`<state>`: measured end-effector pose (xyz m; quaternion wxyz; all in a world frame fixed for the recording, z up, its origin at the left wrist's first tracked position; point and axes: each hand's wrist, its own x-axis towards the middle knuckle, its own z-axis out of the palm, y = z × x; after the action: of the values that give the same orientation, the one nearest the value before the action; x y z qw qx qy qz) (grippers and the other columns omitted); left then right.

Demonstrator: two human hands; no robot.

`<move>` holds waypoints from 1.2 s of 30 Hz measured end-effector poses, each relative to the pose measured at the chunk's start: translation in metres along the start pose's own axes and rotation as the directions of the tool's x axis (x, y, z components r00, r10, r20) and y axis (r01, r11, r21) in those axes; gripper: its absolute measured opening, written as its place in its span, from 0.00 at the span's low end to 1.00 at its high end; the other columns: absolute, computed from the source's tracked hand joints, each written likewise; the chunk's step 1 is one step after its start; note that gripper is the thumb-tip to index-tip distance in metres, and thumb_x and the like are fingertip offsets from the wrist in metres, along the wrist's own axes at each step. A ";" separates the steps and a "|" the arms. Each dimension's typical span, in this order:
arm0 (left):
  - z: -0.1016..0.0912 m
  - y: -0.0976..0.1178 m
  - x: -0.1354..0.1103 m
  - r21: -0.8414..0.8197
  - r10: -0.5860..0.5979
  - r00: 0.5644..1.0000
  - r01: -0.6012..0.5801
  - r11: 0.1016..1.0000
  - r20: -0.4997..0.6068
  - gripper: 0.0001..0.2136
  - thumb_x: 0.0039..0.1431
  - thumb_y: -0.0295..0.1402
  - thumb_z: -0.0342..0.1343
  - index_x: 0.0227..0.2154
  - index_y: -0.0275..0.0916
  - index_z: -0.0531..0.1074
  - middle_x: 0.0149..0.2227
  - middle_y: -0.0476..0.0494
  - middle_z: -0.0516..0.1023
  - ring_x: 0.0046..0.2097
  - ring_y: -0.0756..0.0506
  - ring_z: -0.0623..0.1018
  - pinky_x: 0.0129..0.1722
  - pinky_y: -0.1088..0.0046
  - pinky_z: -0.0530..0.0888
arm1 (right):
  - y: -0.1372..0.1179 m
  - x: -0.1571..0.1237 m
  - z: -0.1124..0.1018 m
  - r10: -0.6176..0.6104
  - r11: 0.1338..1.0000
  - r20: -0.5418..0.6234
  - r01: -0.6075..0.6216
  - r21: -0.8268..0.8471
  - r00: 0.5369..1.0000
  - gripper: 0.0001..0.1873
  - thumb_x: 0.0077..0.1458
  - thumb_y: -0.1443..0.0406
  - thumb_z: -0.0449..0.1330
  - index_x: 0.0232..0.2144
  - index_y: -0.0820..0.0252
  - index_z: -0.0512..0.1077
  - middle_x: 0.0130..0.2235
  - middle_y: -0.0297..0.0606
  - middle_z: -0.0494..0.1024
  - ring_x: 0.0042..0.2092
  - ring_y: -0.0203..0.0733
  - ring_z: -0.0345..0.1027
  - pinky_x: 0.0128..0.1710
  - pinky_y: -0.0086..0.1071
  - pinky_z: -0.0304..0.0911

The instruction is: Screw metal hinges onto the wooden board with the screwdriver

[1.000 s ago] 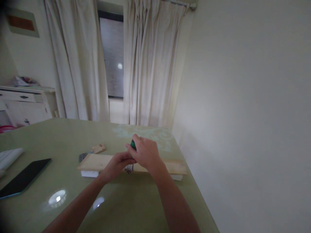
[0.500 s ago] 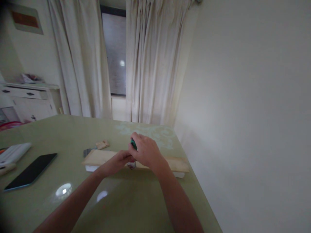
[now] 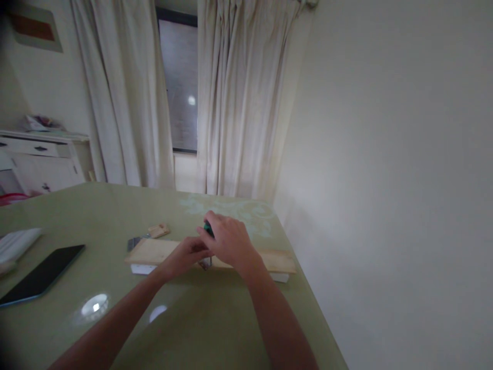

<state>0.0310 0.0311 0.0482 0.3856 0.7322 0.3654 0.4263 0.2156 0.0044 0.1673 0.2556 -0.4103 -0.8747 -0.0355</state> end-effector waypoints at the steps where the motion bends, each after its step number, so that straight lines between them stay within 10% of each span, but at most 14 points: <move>1: 0.000 0.002 0.000 -0.011 0.022 0.999 -0.022 1.000 0.032 0.12 0.62 0.40 0.61 0.39 0.36 0.83 0.38 0.41 0.86 0.41 0.42 0.81 0.43 0.68 0.76 | 0.000 0.000 0.000 -0.017 1.000 -0.005 0.017 0.006 1.000 0.11 0.71 0.55 0.55 0.48 0.53 0.71 0.43 0.37 0.83 0.42 0.44 0.76 0.37 0.33 0.54; 9: 0.003 -0.001 0.007 -0.011 -0.048 0.998 0.048 0.999 -0.048 0.11 0.54 0.40 0.66 0.30 0.36 0.82 0.32 0.43 0.85 0.36 0.43 0.81 0.38 0.68 0.76 | 0.003 0.001 0.000 0.087 0.992 -0.001 -0.086 -0.095 0.996 0.22 0.70 0.44 0.53 0.43 0.53 0.73 0.35 0.38 0.83 0.36 0.46 0.76 0.32 0.34 0.49; 17: 0.000 0.005 0.004 -0.072 0.047 0.999 -0.047 0.996 0.010 0.12 0.60 0.39 0.62 0.40 0.36 0.84 0.41 0.40 0.87 0.45 0.40 0.82 0.49 0.63 0.77 | 0.003 0.003 0.001 -0.023 0.999 -0.046 0.025 0.033 0.999 0.10 0.71 0.57 0.55 0.47 0.54 0.71 0.44 0.37 0.83 0.42 0.43 0.75 0.37 0.32 0.54; 23: 0.004 0.003 0.009 -0.016 -0.040 0.992 0.039 0.999 -0.120 0.10 0.51 0.37 0.69 0.26 0.36 0.77 0.28 0.47 0.80 0.32 0.46 0.77 0.37 0.69 0.76 | 0.009 0.002 -0.001 0.052 0.998 -0.016 -0.053 -0.026 0.999 0.20 0.70 0.46 0.54 0.44 0.52 0.75 0.35 0.35 0.83 0.37 0.45 0.76 0.34 0.34 0.52; 29: 0.002 0.011 0.007 -0.054 0.016 0.999 -0.014 0.998 0.043 0.11 0.61 0.39 0.62 0.39 0.36 0.81 0.40 0.41 0.86 0.43 0.42 0.82 0.46 0.66 0.77 | 0.011 0.003 0.000 -0.013 1.000 -0.073 0.014 0.017 0.997 0.15 0.70 0.56 0.56 0.54 0.53 0.71 0.48 0.38 0.84 0.46 0.45 0.77 0.40 0.34 0.59; 36: 0.004 0.002 0.010 -0.003 -0.055 0.995 0.055 0.998 -0.088 0.12 0.52 0.40 0.69 0.29 0.36 0.78 0.28 0.46 0.81 0.31 0.46 0.78 0.33 0.71 0.74 | 0.010 0.001 -0.002 0.085 0.995 -0.031 -0.087 -0.055 0.996 0.20 0.71 0.48 0.53 0.49 0.53 0.75 0.41 0.40 0.85 0.41 0.48 0.79 0.37 0.35 0.58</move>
<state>0.0382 0.0374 0.0524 0.3807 0.7024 0.4019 0.4474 0.2232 0.0114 0.1684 0.2578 -0.4541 -0.8511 -0.0550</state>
